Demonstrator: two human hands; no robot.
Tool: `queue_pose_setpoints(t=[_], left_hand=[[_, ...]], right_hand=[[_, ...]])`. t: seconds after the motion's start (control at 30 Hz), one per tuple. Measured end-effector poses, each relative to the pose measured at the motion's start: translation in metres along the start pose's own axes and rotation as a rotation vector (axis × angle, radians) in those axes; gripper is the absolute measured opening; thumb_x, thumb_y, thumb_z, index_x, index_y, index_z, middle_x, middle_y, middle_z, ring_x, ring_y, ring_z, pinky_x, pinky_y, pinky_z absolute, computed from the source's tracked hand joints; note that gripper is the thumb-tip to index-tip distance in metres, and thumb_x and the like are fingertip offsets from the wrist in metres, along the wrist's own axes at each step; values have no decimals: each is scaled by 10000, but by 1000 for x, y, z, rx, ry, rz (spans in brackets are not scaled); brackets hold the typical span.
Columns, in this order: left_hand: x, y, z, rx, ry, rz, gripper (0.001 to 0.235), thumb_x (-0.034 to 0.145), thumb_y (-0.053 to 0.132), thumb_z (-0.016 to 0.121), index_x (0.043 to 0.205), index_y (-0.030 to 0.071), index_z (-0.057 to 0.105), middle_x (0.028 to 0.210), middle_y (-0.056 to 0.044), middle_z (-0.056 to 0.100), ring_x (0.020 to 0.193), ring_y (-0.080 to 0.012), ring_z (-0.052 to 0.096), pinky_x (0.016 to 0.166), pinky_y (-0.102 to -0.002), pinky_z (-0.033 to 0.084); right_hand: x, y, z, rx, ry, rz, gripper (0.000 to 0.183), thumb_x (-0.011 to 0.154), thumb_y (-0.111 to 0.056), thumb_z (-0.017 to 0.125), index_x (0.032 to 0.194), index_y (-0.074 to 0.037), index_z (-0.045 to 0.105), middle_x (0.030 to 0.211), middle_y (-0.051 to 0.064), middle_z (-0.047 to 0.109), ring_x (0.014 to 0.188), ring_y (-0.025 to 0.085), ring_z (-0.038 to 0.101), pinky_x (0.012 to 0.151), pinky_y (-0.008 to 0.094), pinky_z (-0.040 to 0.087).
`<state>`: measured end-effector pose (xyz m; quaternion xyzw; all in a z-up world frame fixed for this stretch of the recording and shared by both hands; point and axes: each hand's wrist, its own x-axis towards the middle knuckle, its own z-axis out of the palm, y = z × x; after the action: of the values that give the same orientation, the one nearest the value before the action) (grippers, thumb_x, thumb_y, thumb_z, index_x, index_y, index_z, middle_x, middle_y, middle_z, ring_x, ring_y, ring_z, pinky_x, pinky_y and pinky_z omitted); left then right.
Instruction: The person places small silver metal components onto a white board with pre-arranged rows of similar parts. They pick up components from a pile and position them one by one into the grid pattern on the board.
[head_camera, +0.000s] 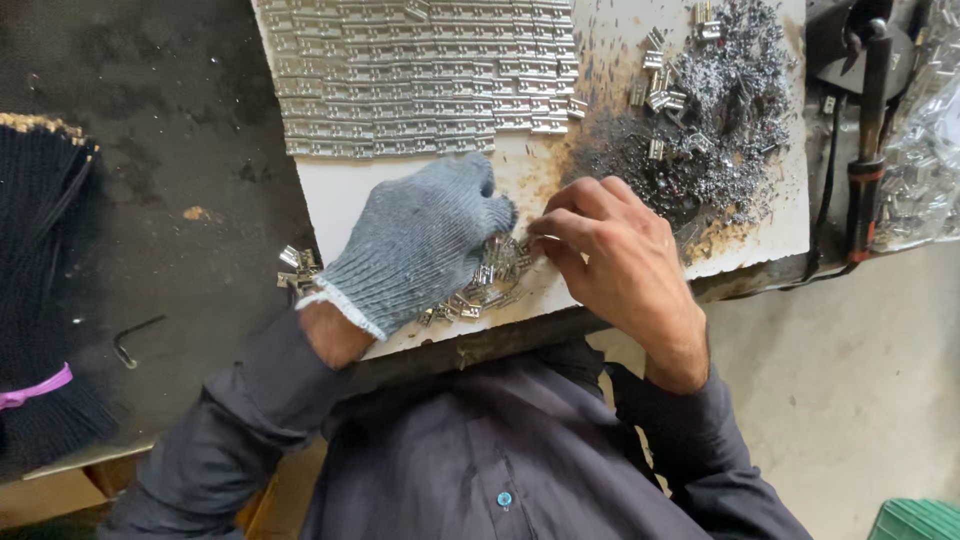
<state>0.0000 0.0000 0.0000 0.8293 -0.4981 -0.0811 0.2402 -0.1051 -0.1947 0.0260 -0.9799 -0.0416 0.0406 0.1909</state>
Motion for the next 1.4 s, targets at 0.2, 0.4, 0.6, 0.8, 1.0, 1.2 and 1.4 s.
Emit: queue_pose_setpoints(t=[0.2, 0.4, 0.6, 0.8, 1.0, 1.2, 1.4], left_hand=[[2, -9, 17, -170, 320, 73, 153, 889, 64, 701, 1040, 47, 696, 1027, -96, 684, 893, -267, 690, 750, -373, 590], [-10, -9, 16, -103, 281, 62, 136, 804, 118, 746, 925, 66, 713, 965, -108, 692, 840, -292, 685, 702, -396, 566], [-7, -5, 18, -276, 374, 36, 349, 811, 255, 830, 1056, 26, 732, 1006, -110, 708, 876, -287, 699, 742, -395, 570], [-8, 0, 21, -400, 380, -64, 169, 901, 150, 772, 1053, 79, 756, 957, -87, 728, 819, -248, 725, 688, -349, 563], [-14, 13, 8, -245, 291, -58, 73, 891, 117, 717, 910, 52, 692, 847, -106, 639, 746, -289, 668, 655, -399, 537], [-21, 20, -7, -85, 257, -101, 191, 791, 75, 716, 978, 58, 687, 883, -123, 632, 764, -317, 663, 630, -430, 518], [-23, 10, -8, -336, 306, -86, 235, 818, 82, 722, 1045, 42, 677, 976, -132, 668, 875, -333, 686, 728, -414, 553]], right_hand=[[3, 16, 4, 449, -27, 149, 159, 858, -23, 745, 1000, -95, 753, 939, 3, 762, 781, 117, 739, 641, 277, 569], [10, 20, 16, 477, 134, 28, 285, 881, 21, 731, 1155, -46, 769, 943, 61, 710, 764, 130, 701, 671, 271, 586], [10, 17, 27, 606, 189, 58, 141, 896, 27, 707, 1018, -17, 761, 931, 56, 735, 692, 96, 684, 587, 230, 535], [3, 13, 33, 703, 281, 12, 144, 930, 15, 723, 1067, -10, 759, 932, 77, 760, 738, 100, 692, 621, 225, 529], [3, 6, 47, 447, 420, -85, 88, 929, -51, 804, 969, -13, 736, 934, 99, 762, 789, 143, 743, 640, 258, 596], [8, 9, 58, 1120, 529, 109, 61, 1040, -52, 681, 993, -45, 719, 887, 66, 760, 711, 113, 731, 643, 281, 606], [21, 17, 43, 388, 500, -79, 145, 995, 3, 738, 1134, -35, 723, 1052, 105, 758, 913, 182, 771, 798, 296, 636]])
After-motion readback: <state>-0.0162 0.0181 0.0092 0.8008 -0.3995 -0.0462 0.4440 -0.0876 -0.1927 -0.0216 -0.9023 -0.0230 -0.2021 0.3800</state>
